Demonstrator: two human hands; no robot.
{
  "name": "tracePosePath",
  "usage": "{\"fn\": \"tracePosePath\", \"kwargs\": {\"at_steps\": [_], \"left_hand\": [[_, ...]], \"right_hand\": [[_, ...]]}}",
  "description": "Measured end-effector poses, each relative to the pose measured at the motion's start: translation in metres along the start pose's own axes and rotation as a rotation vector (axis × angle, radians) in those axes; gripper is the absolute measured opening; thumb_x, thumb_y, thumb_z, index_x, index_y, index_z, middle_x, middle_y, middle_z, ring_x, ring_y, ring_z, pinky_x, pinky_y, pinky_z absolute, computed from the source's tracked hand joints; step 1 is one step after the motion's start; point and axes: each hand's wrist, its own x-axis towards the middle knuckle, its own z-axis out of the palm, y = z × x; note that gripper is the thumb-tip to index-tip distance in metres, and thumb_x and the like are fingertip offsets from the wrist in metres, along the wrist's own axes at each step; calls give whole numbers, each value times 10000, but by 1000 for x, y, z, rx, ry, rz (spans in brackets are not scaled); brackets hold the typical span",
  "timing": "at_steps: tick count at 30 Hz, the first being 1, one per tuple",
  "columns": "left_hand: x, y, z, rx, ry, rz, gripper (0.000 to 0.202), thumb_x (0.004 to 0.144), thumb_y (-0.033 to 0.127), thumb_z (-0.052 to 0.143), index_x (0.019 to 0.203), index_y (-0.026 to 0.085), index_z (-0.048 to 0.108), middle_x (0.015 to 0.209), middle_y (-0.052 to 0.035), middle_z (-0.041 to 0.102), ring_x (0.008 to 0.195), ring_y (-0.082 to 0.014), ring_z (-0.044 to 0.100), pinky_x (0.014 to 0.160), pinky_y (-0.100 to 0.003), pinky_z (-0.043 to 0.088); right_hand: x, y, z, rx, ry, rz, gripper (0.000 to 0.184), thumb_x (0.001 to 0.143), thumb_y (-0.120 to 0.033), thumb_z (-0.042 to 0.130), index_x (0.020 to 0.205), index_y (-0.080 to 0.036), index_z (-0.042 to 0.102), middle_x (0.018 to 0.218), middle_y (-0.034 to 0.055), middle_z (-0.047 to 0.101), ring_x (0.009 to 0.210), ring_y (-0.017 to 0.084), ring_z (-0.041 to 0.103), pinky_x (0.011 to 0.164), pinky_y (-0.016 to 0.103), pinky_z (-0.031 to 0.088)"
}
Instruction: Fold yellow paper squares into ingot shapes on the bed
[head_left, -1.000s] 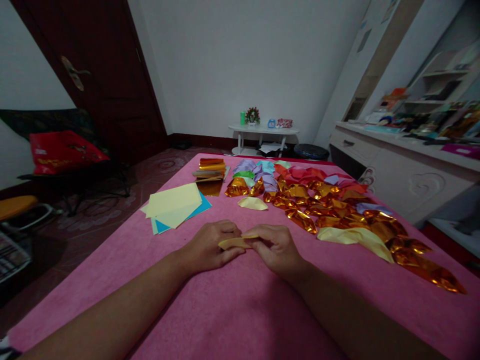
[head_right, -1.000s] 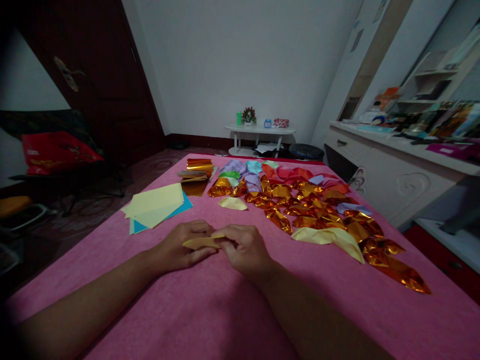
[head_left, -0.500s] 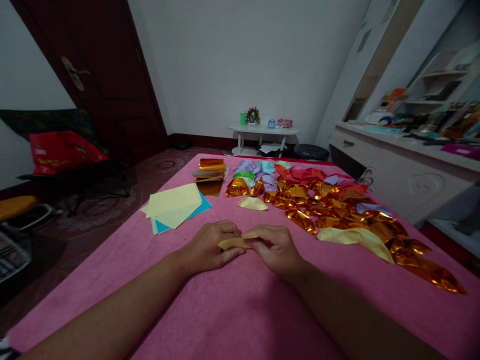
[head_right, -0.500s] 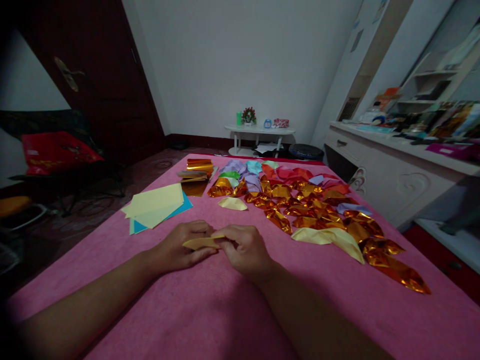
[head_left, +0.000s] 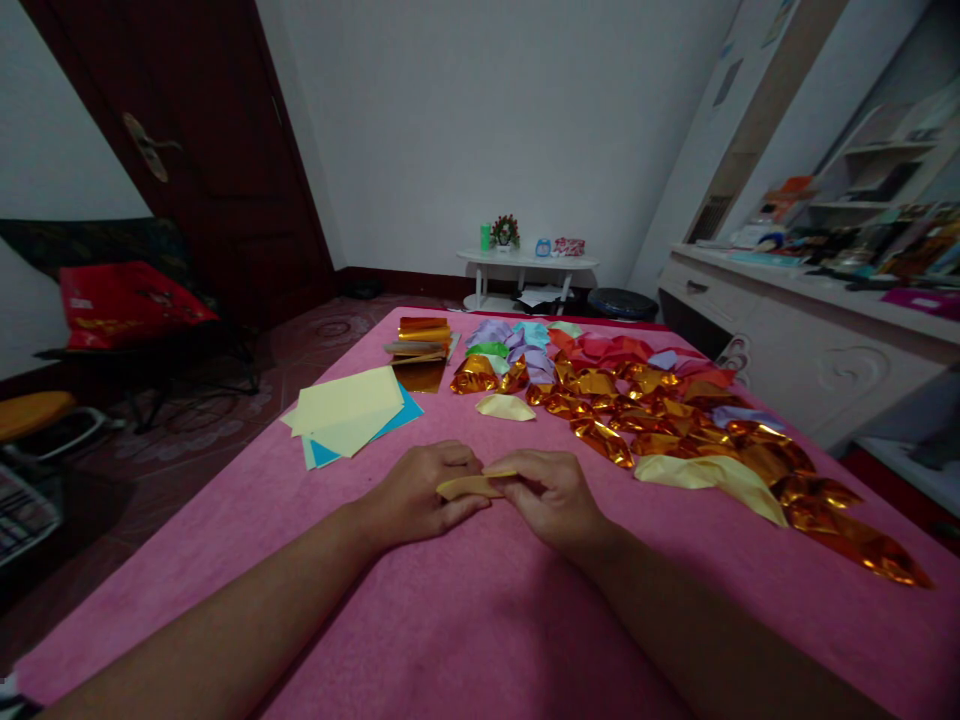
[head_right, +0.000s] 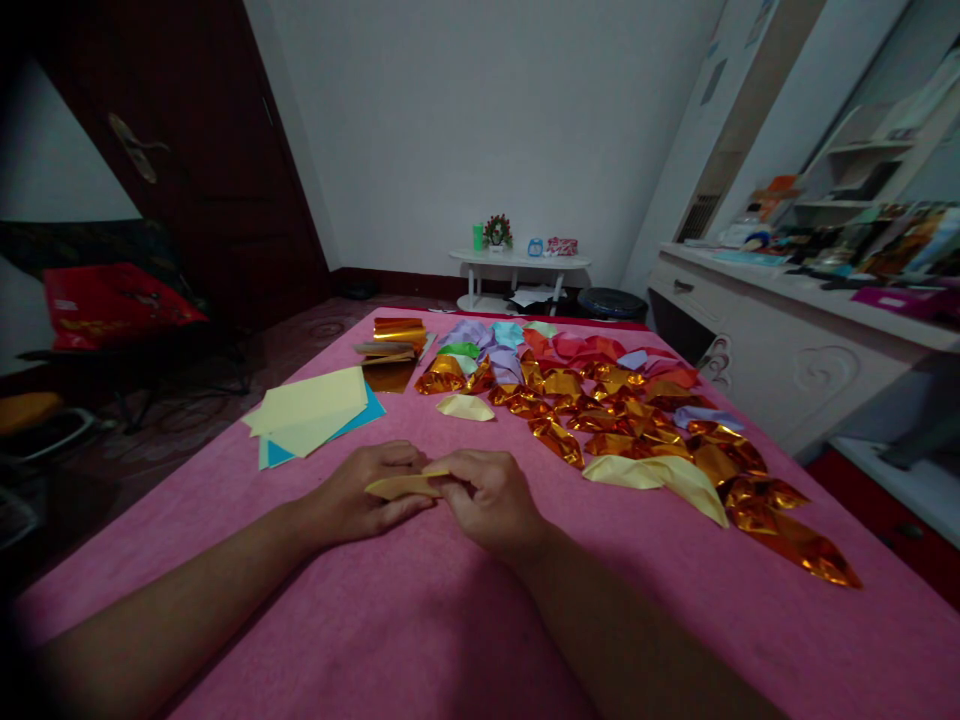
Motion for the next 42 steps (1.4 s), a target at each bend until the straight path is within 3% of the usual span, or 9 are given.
{"fn": "tracePosePath", "kwargs": {"at_steps": [18, 21, 24, 26, 28, 31, 34, 39, 42], "left_hand": [[-1, 0, 1, 112, 44, 34, 172, 866, 223, 507, 928, 188, 663, 795, -45, 645, 747, -151, 565, 676, -260, 431], [0, -2, -2, 122, 224, -11, 200, 839, 168, 523, 982, 196, 661, 872, -57, 654, 818, -167, 570, 739, -289, 444], [3, -4, -5, 82, 506, -192, 225, 821, 217, 575, 1035, 197, 643, 1018, -81, 636, 951, -198, 558, 833, -338, 442], [5, -4, -5, -66, 606, -362, 207, 827, 304, 583, 984, 184, 644, 960, -73, 644, 883, -187, 578, 775, -315, 458], [7, -4, -4, -318, 598, -518, 299, 852, 420, 529, 800, 150, 646, 740, -47, 636, 681, -149, 577, 652, -264, 451], [9, 0, 0, -754, 411, -634, 553, 859, 573, 418, 623, 116, 622, 554, -49, 589, 536, -125, 546, 585, -245, 430], [13, 6, 2, -1097, 269, -669, 599, 810, 636, 453, 777, 83, 681, 666, -98, 655, 601, -152, 601, 605, -258, 453], [14, 7, 2, -1333, 292, -693, 412, 722, 440, 698, 942, 92, 676, 815, -96, 691, 666, -138, 622, 653, -252, 473], [12, 4, 2, -1293, 416, -759, 394, 640, 316, 779, 960, 115, 665, 796, -66, 694, 632, -127, 617, 619, -241, 473]], "right_hand": [[4, -6, -2, 28, 13, -39, 152, 827, -131, 594, 883, -217, 706, 776, 25, 690, 693, 131, 640, 637, 244, 514], [4, -7, -6, 10, 127, -117, 257, 810, -76, 596, 971, -249, 698, 893, 30, 682, 817, 154, 642, 733, 288, 522], [4, -5, -11, -60, 269, -142, 347, 785, -42, 615, 1016, -289, 695, 1009, 31, 665, 925, 176, 628, 805, 326, 506], [5, -3, -14, -76, 329, -138, 357, 779, -38, 625, 1007, -301, 702, 1048, 34, 653, 953, 187, 621, 826, 345, 497], [6, -2, -15, -77, 362, -138, 364, 779, -34, 625, 1005, -308, 706, 1065, 36, 647, 954, 188, 620, 825, 348, 495], [7, 0, -15, -101, 351, -167, 391, 774, -22, 625, 1024, -313, 700, 1049, 37, 647, 941, 184, 618, 814, 342, 492], [7, 0, -15, -123, 263, -238, 418, 767, -12, 623, 1065, -299, 686, 1062, 53, 646, 956, 193, 611, 806, 346, 489], [7, -3, -12, -77, 17, -372, 380, 795, -22, 562, 1091, -236, 665, 1001, 79, 677, 921, 195, 622, 776, 346, 506], [8, -3, -7, -88, -41, -379, 372, 788, -8, 535, 1068, -218, 662, 999, 91, 671, 919, 192, 615, 764, 345, 509]]}}
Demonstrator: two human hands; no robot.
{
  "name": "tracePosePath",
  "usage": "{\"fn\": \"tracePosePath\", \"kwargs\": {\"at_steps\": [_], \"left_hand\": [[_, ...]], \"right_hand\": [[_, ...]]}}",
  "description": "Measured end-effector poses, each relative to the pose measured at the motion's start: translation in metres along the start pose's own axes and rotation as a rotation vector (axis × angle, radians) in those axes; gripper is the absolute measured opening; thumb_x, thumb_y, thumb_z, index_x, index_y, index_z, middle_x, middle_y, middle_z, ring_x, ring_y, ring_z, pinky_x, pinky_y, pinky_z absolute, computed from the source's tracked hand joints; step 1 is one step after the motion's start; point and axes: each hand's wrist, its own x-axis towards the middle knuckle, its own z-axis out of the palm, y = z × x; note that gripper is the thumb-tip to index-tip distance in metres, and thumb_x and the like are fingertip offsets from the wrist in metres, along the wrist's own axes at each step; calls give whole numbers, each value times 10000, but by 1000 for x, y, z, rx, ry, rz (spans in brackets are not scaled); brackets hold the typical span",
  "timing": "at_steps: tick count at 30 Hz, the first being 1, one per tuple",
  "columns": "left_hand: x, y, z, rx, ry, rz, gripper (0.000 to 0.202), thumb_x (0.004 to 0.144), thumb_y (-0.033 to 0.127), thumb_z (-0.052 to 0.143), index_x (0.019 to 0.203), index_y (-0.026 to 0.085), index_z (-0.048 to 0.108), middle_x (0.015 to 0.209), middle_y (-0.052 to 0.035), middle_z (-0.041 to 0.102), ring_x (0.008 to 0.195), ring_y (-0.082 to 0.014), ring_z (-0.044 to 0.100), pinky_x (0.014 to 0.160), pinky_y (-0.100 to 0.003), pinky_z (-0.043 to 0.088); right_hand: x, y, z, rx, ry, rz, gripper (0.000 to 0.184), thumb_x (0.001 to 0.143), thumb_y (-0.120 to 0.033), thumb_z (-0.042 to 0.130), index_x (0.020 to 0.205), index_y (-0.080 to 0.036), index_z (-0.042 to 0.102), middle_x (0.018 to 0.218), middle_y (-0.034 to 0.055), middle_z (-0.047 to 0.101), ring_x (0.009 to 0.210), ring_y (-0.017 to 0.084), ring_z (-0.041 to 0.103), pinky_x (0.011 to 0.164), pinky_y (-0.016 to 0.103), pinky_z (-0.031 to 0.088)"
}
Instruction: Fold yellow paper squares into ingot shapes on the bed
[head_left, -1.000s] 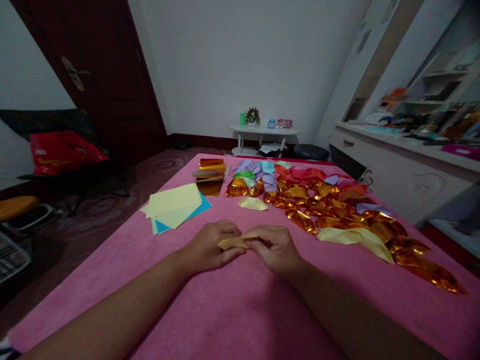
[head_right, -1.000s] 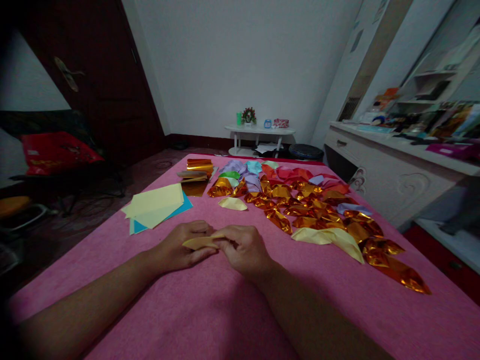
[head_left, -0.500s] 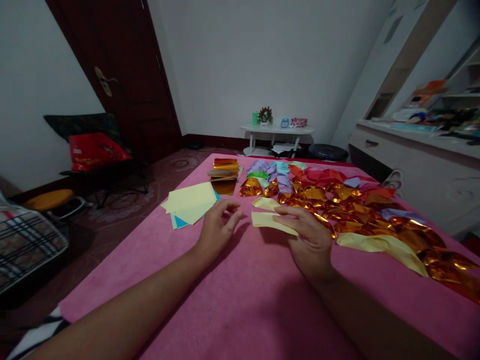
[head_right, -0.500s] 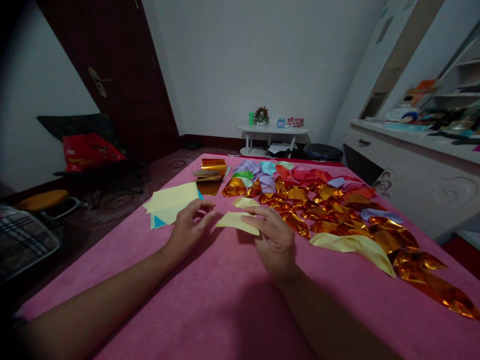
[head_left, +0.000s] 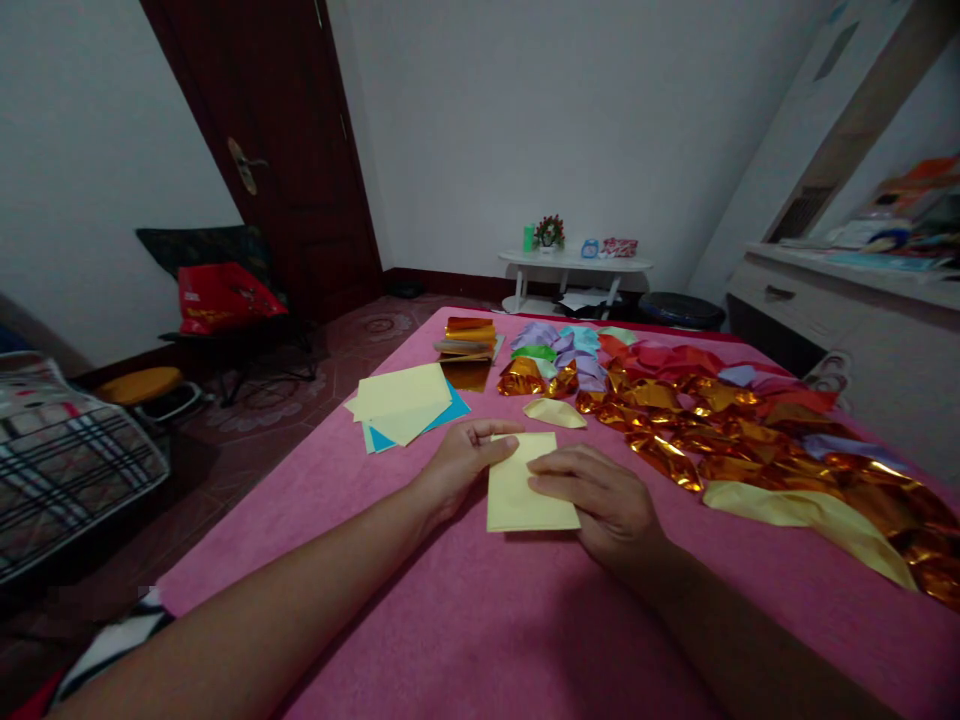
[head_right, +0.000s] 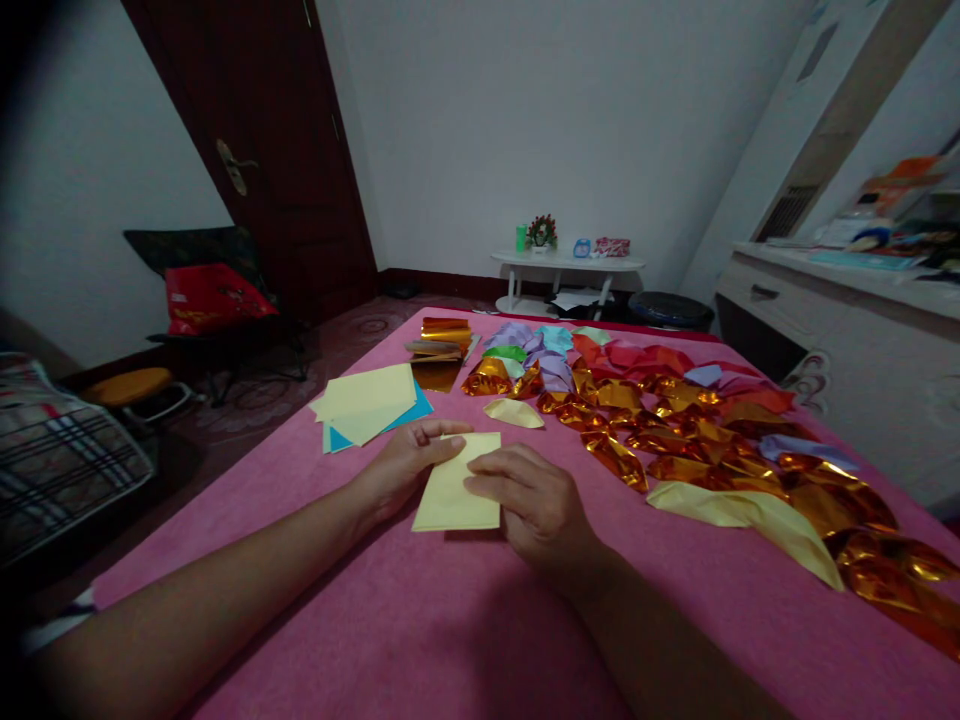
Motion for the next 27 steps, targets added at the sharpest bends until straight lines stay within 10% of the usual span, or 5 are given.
{"fn": "tracePosePath", "kwargs": {"at_steps": [13, 18, 21, 27], "left_hand": [[5, 3, -2, 34, 242, 302, 358, 630, 269, 771, 933, 111, 665, 718, -45, 697, 588, -118, 611, 573, -223, 477], [2, 4, 2, 28, 281, 315, 399, 637, 294, 772, 977, 116, 661, 732, -45, 706, 599, -113, 602, 572, -215, 466], [2, 3, 2, 15, 290, 320, 396, 640, 307, 771, 970, 120, 658, 714, -31, 698, 584, -105, 588, 564, -212, 456], [6, 1, -5, 41, 245, 210, 369, 593, 296, 807, 880, 113, 664, 755, -50, 706, 621, -112, 618, 604, -215, 464]], "right_hand": [[2, -5, 3, 16, 189, 423, 243, 850, -127, 517, 1010, -237, 662, 1242, 89, 534, 1120, 213, 537, 867, 352, 493], [4, -8, 12, 545, 108, 804, 456, 790, -359, 639, 1199, -198, 520, 1036, 102, 660, 847, 200, 656, 696, 323, 553], [7, -12, 18, 572, 41, 905, 285, 717, -351, 709, 913, -157, 638, 748, 49, 687, 648, 173, 646, 585, 272, 527], [5, -5, 11, 449, 394, 1004, 230, 736, -389, 688, 709, -168, 632, 462, -38, 539, 399, 104, 478, 391, 208, 372]]}}
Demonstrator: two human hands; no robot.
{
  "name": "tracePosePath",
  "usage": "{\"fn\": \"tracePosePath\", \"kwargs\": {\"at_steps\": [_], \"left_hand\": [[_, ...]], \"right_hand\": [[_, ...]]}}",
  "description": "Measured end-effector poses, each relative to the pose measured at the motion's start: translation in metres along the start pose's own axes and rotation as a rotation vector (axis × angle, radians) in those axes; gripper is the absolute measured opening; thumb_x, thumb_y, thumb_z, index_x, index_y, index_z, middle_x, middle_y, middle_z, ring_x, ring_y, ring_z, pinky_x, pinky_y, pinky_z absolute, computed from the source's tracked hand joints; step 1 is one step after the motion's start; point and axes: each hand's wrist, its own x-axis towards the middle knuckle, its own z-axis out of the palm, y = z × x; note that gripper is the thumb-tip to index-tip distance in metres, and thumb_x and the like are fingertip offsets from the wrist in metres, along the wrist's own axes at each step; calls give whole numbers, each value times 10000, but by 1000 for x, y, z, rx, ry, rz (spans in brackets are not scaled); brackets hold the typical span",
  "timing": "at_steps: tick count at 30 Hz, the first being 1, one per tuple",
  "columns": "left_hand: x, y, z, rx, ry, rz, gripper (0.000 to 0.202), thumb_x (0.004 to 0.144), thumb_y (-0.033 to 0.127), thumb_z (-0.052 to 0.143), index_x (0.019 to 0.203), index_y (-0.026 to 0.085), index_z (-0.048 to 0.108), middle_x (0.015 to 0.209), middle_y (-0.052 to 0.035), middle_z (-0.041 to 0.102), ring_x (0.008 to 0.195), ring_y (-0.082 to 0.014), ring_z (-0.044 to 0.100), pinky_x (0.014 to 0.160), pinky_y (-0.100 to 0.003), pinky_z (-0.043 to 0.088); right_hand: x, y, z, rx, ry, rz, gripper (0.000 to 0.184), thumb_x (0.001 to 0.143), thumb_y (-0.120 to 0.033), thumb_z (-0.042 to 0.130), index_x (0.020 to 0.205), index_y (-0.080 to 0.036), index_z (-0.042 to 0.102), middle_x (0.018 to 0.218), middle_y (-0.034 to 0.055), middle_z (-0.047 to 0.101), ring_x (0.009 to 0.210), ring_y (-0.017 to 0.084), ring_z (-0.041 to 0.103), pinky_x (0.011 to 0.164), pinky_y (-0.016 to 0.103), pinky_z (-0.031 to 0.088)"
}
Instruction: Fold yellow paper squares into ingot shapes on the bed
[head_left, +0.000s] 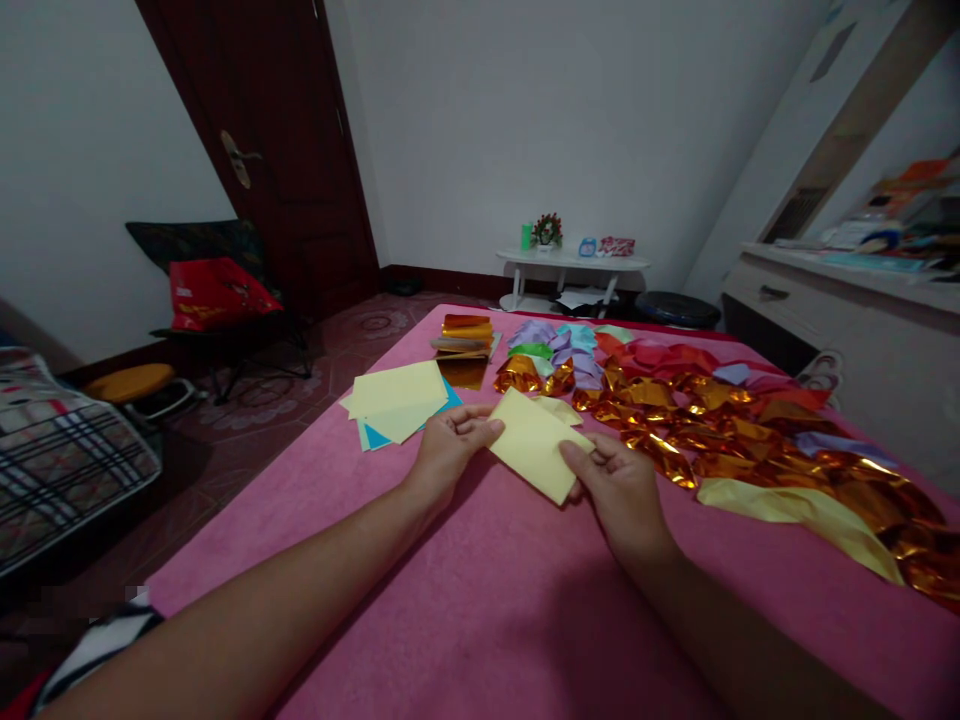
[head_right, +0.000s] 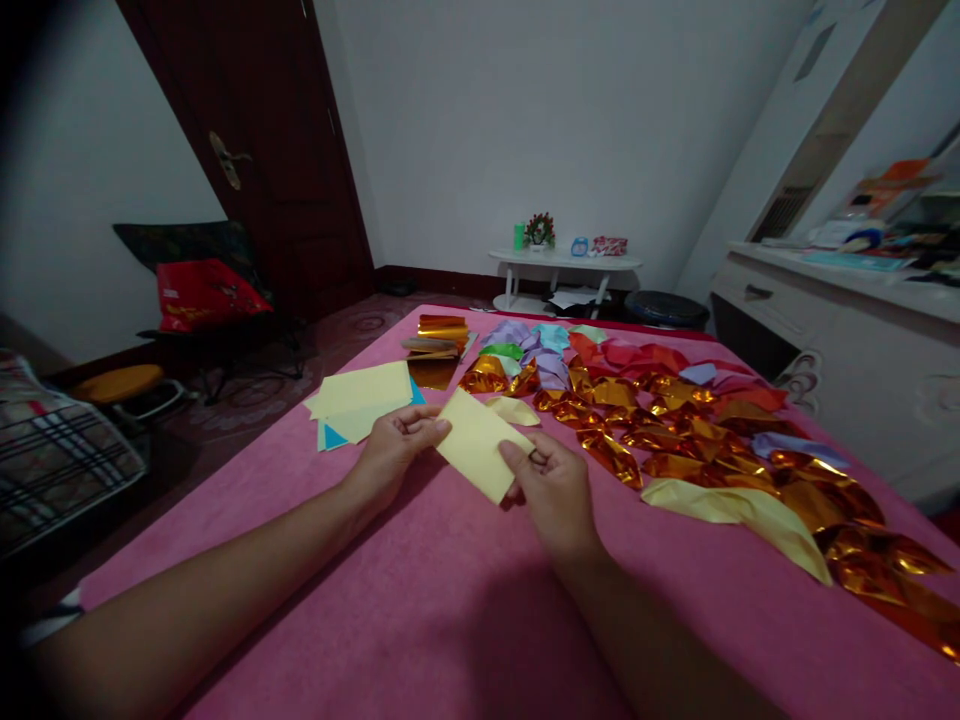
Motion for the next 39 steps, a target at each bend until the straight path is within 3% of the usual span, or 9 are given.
{"fn": "tracePosePath", "kwargs": {"at_steps": [2, 5, 9, 13, 18, 21, 23, 33, 39], "left_hand": [[1, -1, -1, 108, -89, -46, 319, 603, 328, 798, 783, 100, 667, 661, -45, 685, 547, -103, 598, 553, -206, 443], [0, -4, 0, 242, -243, -88, 332, 616, 396, 776, 670, 103, 630, 544, -21, 628, 464, -104, 570, 494, -207, 417], [-4, -3, 2, 261, -317, -74, 339, 644, 421, 749, 677, 113, 610, 608, -18, 631, 504, -96, 562, 502, -201, 404], [-8, 0, 4, 285, -261, -45, 318, 673, 414, 722, 719, 108, 649, 639, -23, 635, 526, -92, 536, 511, -204, 398], [-6, 1, 2, 381, -117, 38, 288, 692, 395, 684, 628, 117, 641, 541, 9, 572, 465, -79, 460, 450, -194, 326], [-3, 1, -1, 384, -74, 82, 289, 696, 394, 669, 594, 126, 632, 536, 15, 561, 468, -78, 450, 452, -193, 321], [-2, 1, -2, 372, -65, 89, 299, 689, 401, 674, 579, 127, 627, 537, 14, 562, 472, -77, 450, 455, -191, 325], [-4, 1, -1, 342, -86, 61, 283, 690, 399, 678, 625, 126, 643, 551, 17, 573, 482, -80, 464, 469, -192, 343], [-4, 0, -1, 365, -87, 77, 298, 695, 407, 675, 604, 127, 625, 537, 19, 558, 476, -81, 450, 464, -193, 332]], "right_hand": [[5, 6, -8, 63, 98, -11, 243, 768, -416, 654, 740, -175, 640, 522, -30, 567, 430, 108, 478, 410, 214, 375], [12, 14, -17, 124, 141, 3, 278, 800, -464, 602, 777, -190, 638, 665, -5, 630, 529, 144, 532, 478, 247, 421], [11, 11, -18, -39, 126, -25, 311, 782, -474, 607, 679, -181, 620, 593, -17, 566, 514, 132, 478, 446, 229, 357], [6, 2, -11, -150, 30, -43, 345, 773, -461, 614, 582, -176, 569, 526, -24, 489, 481, 115, 418, 414, 223, 302], [7, 4, -12, -50, 18, -34, 386, 819, -475, 578, 578, -178, 528, 467, -47, 443, 421, 83, 378, 405, 204, 278], [11, 8, -15, 58, -6, -25, 370, 838, -500, 549, 670, -172, 585, 470, -46, 476, 399, 76, 395, 399, 196, 279], [13, 11, -17, 114, -39, -5, 366, 836, -509, 550, 731, -165, 617, 501, -36, 510, 405, 75, 417, 400, 194, 290], [11, 11, -15, 143, -121, 13, 374, 827, -479, 581, 618, -169, 588, 506, -40, 510, 448, 88, 434, 477, 216, 385], [9, 6, -13, 174, -159, 14, 295, 732, -438, 691, 856, -173, 654, 726, 23, 687, 612, 151, 619, 557, 247, 475]]}}
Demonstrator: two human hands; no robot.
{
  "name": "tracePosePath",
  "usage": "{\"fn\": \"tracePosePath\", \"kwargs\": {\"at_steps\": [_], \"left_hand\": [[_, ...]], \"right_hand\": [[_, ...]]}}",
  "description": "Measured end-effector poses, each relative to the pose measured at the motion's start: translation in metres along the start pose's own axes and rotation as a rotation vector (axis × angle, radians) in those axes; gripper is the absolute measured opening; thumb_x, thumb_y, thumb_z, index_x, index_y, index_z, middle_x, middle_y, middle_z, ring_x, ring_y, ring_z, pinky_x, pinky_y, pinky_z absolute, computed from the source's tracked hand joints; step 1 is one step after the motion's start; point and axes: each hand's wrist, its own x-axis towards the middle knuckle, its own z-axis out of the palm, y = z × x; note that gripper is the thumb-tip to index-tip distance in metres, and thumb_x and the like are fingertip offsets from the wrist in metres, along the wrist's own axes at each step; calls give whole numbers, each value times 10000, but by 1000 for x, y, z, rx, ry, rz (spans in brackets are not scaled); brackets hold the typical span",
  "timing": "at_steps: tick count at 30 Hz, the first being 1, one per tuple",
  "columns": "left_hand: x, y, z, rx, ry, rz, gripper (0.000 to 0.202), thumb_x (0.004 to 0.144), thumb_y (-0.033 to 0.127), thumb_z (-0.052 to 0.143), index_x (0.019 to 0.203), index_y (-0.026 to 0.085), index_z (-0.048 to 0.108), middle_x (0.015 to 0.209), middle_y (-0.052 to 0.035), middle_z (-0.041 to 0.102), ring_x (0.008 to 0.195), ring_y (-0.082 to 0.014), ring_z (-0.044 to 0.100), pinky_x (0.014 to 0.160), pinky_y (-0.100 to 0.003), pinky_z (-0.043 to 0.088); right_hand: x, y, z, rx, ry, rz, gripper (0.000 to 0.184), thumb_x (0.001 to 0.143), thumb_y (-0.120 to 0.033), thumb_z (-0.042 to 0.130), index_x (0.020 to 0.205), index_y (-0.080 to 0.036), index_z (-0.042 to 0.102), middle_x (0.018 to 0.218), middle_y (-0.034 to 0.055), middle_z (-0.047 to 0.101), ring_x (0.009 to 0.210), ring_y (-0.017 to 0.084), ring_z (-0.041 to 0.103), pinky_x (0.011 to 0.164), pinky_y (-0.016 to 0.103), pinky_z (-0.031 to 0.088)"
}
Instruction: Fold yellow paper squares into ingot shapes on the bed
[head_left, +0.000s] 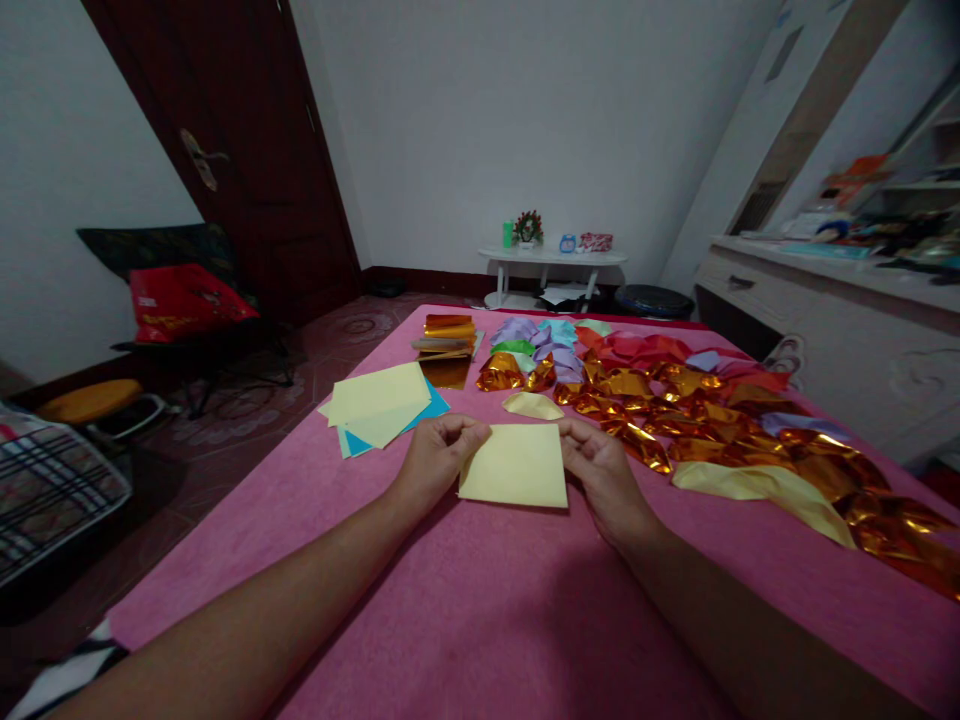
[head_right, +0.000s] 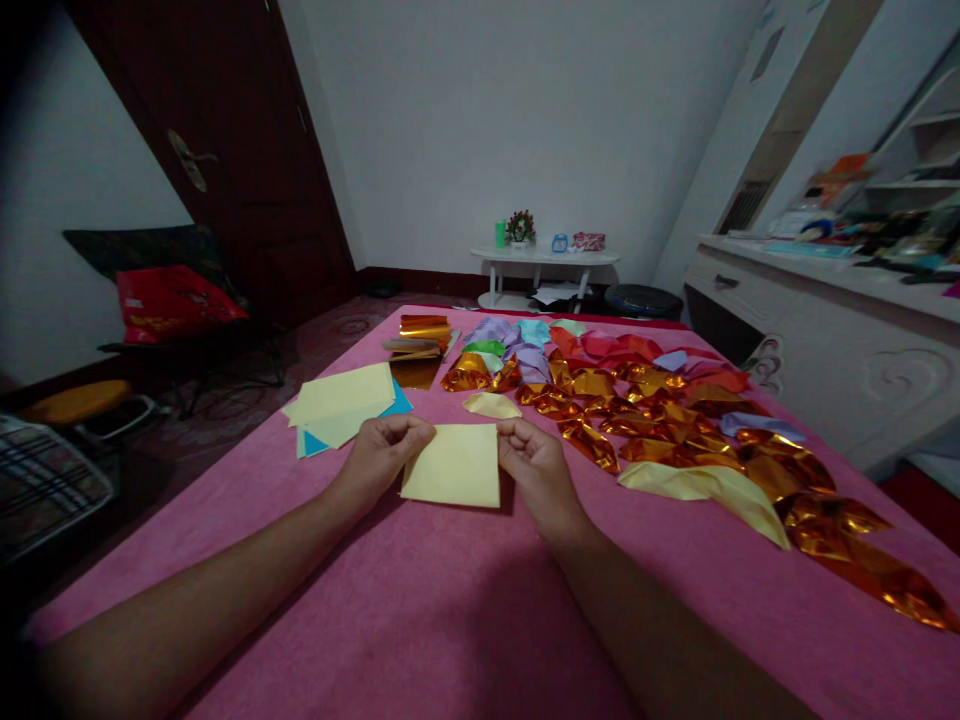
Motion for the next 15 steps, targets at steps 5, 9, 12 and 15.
{"fn": "tracePosePath", "kwargs": {"at_steps": [5, 9, 12, 15], "left_hand": [[-1, 2, -2, 64, 11, 109, 274, 781, 411, 612, 824, 147, 668, 736, -23, 650, 643, -134, 565, 577, -224, 425], [-4, 9, -4, 345, 2, 432, 454, 771, 396, 653, 1182, 217, 577, 1193, -80, 592, 1089, -224, 529, 922, -331, 403], [-7, 12, -4, 553, -67, 633, 602, 683, 433, 732, 1221, 234, 548, 1239, -93, 559, 1159, -257, 471, 1002, -374, 337], [-10, 10, -3, 649, -152, 733, 574, 710, 425, 713, 1222, 229, 544, 1205, -93, 581, 1139, -250, 477, 1000, -372, 329]], "right_hand": [[1, -3, 4, -23, 12, -10, 352, 652, -305, 740, 955, -178, 612, 784, 33, 702, 655, 162, 655, 607, 272, 516], [0, -4, 7, -136, 114, -50, 288, 678, -230, 659, 951, -163, 599, 737, 21, 672, 595, 135, 626, 547, 237, 497], [-1, -3, 7, -230, 145, -107, 259, 692, -178, 608, 950, -165, 595, 689, -5, 626, 567, 114, 590, 502, 204, 461], [-2, -1, 4, -290, 170, -150, 265, 709, -159, 582, 972, -177, 590, 671, -23, 587, 563, 106, 570, 506, 200, 457]]}}
